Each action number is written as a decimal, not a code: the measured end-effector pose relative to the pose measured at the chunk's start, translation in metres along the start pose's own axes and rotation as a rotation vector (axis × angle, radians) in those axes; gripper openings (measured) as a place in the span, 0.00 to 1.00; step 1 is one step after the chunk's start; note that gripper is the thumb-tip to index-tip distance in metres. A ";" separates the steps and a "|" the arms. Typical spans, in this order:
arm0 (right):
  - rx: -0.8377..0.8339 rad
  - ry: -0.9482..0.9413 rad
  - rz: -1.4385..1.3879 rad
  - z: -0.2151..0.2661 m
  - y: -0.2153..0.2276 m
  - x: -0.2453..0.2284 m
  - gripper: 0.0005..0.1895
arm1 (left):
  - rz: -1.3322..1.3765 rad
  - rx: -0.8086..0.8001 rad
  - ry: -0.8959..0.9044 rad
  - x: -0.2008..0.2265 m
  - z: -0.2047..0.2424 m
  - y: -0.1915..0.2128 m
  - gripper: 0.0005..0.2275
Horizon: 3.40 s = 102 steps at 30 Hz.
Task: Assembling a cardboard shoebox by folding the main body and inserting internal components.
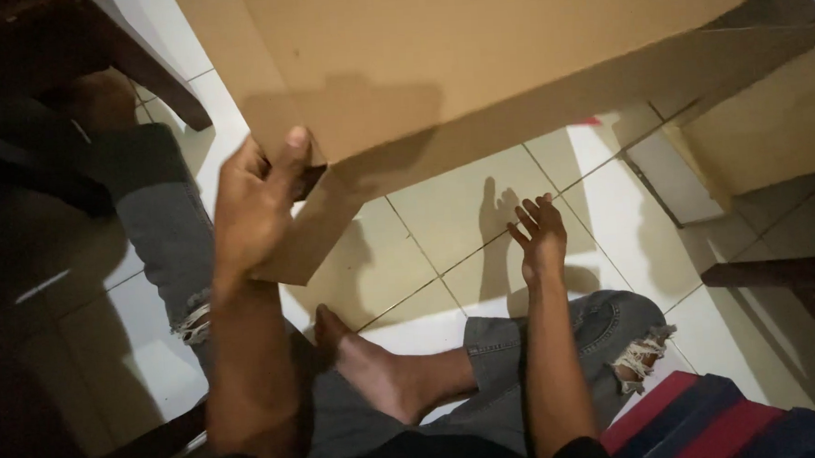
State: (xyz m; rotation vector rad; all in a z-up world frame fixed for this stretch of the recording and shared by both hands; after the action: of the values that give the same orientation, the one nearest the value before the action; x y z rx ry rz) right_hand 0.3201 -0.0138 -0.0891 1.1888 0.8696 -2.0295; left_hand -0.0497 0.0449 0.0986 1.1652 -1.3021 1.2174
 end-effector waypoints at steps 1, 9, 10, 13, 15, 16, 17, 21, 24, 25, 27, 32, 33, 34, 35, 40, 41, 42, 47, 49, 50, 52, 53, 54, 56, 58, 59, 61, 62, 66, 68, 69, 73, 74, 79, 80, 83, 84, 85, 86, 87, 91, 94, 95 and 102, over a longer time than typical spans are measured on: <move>0.002 -0.003 0.002 -0.004 0.004 0.004 0.35 | 0.000 0.000 0.004 0.006 -0.002 0.006 0.14; 0.178 -0.179 -0.230 -0.015 0.012 0.010 0.63 | 0.277 -0.075 0.057 0.066 -0.028 -0.020 0.20; 0.182 -0.182 -0.226 -0.012 0.007 0.008 0.63 | 0.280 -0.073 0.063 0.067 -0.035 -0.020 0.20; 0.104 -0.191 -0.301 -0.006 -0.006 0.004 0.67 | 0.397 -0.022 0.196 0.058 -0.058 -0.017 0.16; 0.075 -0.219 -0.406 -0.009 -0.014 0.006 0.37 | 0.411 -0.119 0.197 0.043 -0.085 -0.012 0.06; 0.080 -0.226 -0.402 -0.007 -0.017 0.007 0.37 | 0.412 -0.116 0.205 0.031 -0.101 -0.001 0.06; 0.042 -0.219 -0.410 -0.006 -0.022 0.006 0.42 | 0.395 -0.087 0.223 0.018 -0.115 0.005 0.06; -0.028 -0.188 -0.446 -0.016 -0.023 0.013 0.49 | 0.324 0.030 0.297 -0.046 -0.173 0.028 0.05; 0.010 -0.160 -0.368 -0.019 -0.014 0.025 0.31 | 0.274 0.114 0.337 -0.089 -0.207 0.045 0.04; 0.015 -0.166 -0.364 -0.030 -0.005 0.045 0.31 | 0.256 0.141 0.355 -0.103 -0.216 0.049 0.04; 0.187 -0.210 -0.381 -0.054 0.021 0.084 0.15 | 0.224 0.182 0.385 -0.131 -0.238 0.047 0.04; 0.277 -0.339 -0.053 -0.011 -0.020 0.044 0.17 | 0.185 0.237 0.484 -0.197 -0.267 0.030 0.04; 0.283 -0.395 0.009 -0.008 -0.024 0.043 0.16 | 0.192 0.248 0.532 -0.209 -0.265 0.026 0.07; 0.289 -0.400 0.016 -0.009 -0.021 0.045 0.16 | 0.194 0.249 0.542 -0.194 -0.252 0.017 0.07; 0.296 -0.403 0.124 -0.010 -0.017 0.047 0.09 | 0.099 0.288 0.629 -0.181 -0.237 0.009 0.16; 0.298 -0.398 0.269 -0.011 -0.024 0.046 0.21 | 0.019 0.474 0.736 -0.217 -0.206 0.031 0.18; 0.284 -0.436 0.231 -0.007 -0.033 0.040 0.07 | 0.140 0.549 0.685 -0.239 -0.201 0.047 0.22; 0.263 -0.470 0.190 -0.004 -0.043 0.034 0.18 | 0.261 0.624 0.624 -0.260 -0.198 0.064 0.25; 0.202 -0.377 -0.024 -0.020 -0.039 0.092 0.17 | 0.160 0.610 0.616 -0.282 -0.096 0.087 0.13; 0.203 -0.387 -0.068 -0.015 -0.046 0.109 0.16 | 0.099 0.592 0.635 -0.259 -0.047 0.063 0.11; 0.164 -0.425 -0.153 -0.011 -0.052 0.118 0.17 | 0.069 0.526 0.688 -0.248 -0.032 0.047 0.12; 0.114 -0.463 -0.235 -0.005 -0.057 0.137 0.19 | 0.042 0.470 0.735 -0.226 -0.009 0.031 0.15; 0.041 -0.502 -0.232 -0.004 -0.057 0.148 0.19 | 0.014 0.429 0.604 -0.213 -0.004 0.029 0.20; -0.024 -0.535 -0.232 -0.004 -0.053 0.157 0.19 | -0.014 0.379 0.475 -0.201 -0.001 0.024 0.27; -0.089 -0.579 -0.244 0.001 -0.049 0.165 0.21 | 0.006 0.390 0.450 -0.227 0.006 0.035 0.27; -0.150 -0.633 -0.260 -0.001 -0.042 0.172 0.22 | 0.017 0.400 0.431 -0.243 0.012 0.047 0.29; -0.093 -0.629 -0.382 -0.007 -0.035 0.173 0.22 | 0.003 0.383 0.433 -0.247 0.015 0.052 0.28; -0.028 -0.627 -0.506 -0.030 -0.002 0.171 0.22 | -0.017 0.363 0.440 -0.248 0.018 0.059 0.28; 0.122 -0.494 -0.516 -0.051 0.028 0.166 0.21 | 0.013 0.370 0.421 -0.248 0.020 0.063 0.29; 0.373 -0.123 -0.513 -0.102 0.110 0.113 0.19 | 0.066 0.445 0.417 -0.266 0.032 0.088 0.28; 0.413 -0.102 -0.470 -0.116 0.159 0.134 0.17 | 0.066 0.465 0.427 -0.270 0.039 0.091 0.26; 0.450 -0.081 -0.427 -0.122 0.184 0.145 0.16 | 0.065 0.485 0.434 -0.271 0.041 0.093 0.23; 0.516 -0.103 -0.259 -0.057 0.109 0.094 0.19 | 0.064 0.469 0.400 -0.282 0.051 0.098 0.23; 0.437 -0.078 -0.230 -0.039 0.089 0.081 0.18 | 0.092 0.507 0.403 -0.280 0.053 0.099 0.21; 0.246 -0.001 -0.083 0.010 0.047 0.049 0.22 | 0.158 0.671 0.406 -0.267 0.065 0.084 0.08; 0.207 0.013 0.011 0.017 0.039 0.046 0.22 | 0.211 0.645 0.383 -0.264 0.071 0.079 0.09; 0.172 0.038 0.294 0.020 0.054 0.072 0.29 | 0.126 0.519 0.322 -0.235 0.098 0.063 0.14; 0.176 0.068 0.482 0.006 0.060 0.079 0.38 | 0.000 0.418 0.272 -0.222 0.099 0.053 0.18; 0.164 0.091 0.472 0.004 0.062 0.079 0.38 | 0.007 0.424 0.246 -0.209 0.100 0.049 0.18; 0.122 0.078 0.564 0.006 0.067 0.084 0.39 | -0.060 0.353 0.227 -0.198 0.108 0.044 0.23; 0.080 0.065 0.658 0.007 0.072 0.090 0.40 | -0.128 0.283 0.207 -0.190 0.114 0.039 0.28; -0.028 0.051 0.680 0.058 0.025 0.030 0.40 | -0.103 0.155 0.251 -0.203 0.116 0.038 0.33; -0.118 0.117 0.538 0.054 0.023 0.028 0.36 | -0.059 0.147 0.149 -0.205 0.110 0.037 0.31; -0.194 0.158 0.477 0.044 0.030 0.036 0.36 | -0.070 0.156 0.129 -0.205 0.107 0.036 0.28; -0.161 0.193 0.434 0.053 0.010 0.019 0.19 | -0.268 0.275 0.138 -0.194 0.094 0.035 0.11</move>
State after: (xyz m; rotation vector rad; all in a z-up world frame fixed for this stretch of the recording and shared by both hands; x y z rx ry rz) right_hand 0.2940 -0.0647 -0.0888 1.3608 0.7682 -1.4906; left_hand -0.0739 -0.0422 -0.0998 1.3747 -0.8623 1.2770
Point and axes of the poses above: each hand's wrist, its own z-axis away from the middle knuckle, its own y-axis out of the back of the hand, x = y × z, the point moved 3 cm from there along -z, towards the middle knuckle, and after that the axes turned 1 degree about -y, right-handed, at the moved point
